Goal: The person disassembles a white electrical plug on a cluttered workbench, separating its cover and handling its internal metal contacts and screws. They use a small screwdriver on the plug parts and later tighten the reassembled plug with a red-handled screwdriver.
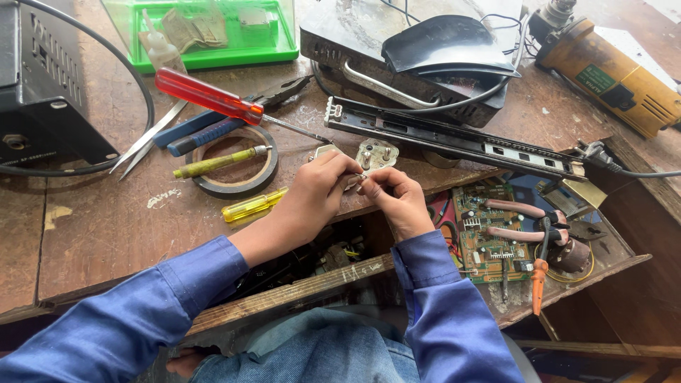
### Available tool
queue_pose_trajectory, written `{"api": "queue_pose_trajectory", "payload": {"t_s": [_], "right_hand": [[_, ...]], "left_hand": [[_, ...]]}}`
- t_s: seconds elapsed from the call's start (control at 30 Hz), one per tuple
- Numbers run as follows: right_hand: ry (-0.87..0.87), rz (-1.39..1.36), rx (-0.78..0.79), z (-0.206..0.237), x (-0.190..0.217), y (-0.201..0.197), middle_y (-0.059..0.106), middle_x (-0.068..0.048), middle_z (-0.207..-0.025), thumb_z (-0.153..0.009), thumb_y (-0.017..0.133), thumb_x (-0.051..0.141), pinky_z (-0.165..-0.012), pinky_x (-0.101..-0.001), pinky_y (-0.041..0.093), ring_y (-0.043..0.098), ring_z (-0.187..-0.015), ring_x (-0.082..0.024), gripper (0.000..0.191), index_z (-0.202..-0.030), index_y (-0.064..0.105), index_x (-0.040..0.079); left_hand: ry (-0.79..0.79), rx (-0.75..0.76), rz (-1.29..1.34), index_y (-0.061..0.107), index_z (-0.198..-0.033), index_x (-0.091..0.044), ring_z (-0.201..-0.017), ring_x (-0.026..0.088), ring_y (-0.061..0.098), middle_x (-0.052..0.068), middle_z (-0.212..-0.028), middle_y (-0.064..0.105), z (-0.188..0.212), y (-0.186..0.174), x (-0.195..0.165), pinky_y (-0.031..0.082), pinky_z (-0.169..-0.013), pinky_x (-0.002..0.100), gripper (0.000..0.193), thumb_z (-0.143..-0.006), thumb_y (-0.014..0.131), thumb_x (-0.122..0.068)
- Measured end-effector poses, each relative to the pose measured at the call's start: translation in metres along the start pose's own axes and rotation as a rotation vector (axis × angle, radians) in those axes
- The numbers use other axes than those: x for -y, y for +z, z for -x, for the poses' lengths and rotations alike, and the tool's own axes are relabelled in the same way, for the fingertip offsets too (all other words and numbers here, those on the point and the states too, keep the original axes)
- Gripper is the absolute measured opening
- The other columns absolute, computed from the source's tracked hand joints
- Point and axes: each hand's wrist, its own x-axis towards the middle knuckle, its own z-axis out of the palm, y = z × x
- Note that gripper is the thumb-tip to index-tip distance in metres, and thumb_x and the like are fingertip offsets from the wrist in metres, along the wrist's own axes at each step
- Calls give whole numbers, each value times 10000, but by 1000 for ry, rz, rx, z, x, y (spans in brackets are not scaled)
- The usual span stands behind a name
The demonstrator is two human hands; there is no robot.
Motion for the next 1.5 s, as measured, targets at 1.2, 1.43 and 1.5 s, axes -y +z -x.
{"api": "queue_pose_trajectory", "payload": {"t_s": [1.2, 1.43, 1.5], "right_hand": [[-28, 14, -29, -4, 1, 11, 726, -69, -978, -975, 696, 48, -847, -256, 553, 691, -924, -132, 160, -1121, 702, -17], [-21, 43, -19, -5, 2, 8, 736, -73, -971, -982, 679, 61, -879, -266, 554, 698, -940, -134, 153, -1118, 696, -6], [-26, 50, -14, -6, 1, 7, 736, -76, -977, -983, 676, 61, -886, -267, 549, 695, -946, -136, 153, -1121, 694, -5]], "left_hand": [[144, 21, -85, 637, -1069, 32, -1013, 401, 617, 203, -1035, 614, 4, -18, -2, 511, -878, 455, 188, -883, 616, 50], [160, 15, -100, 634, -1062, 41, -1027, 402, 614, 201, -1046, 620, 4, -16, -2, 510, -892, 459, 188, -874, 626, 42], [163, 16, -105, 634, -1067, 41, -1035, 400, 615, 201, -1053, 622, 4, -16, -2, 511, -898, 457, 192, -875, 619, 47]]}}
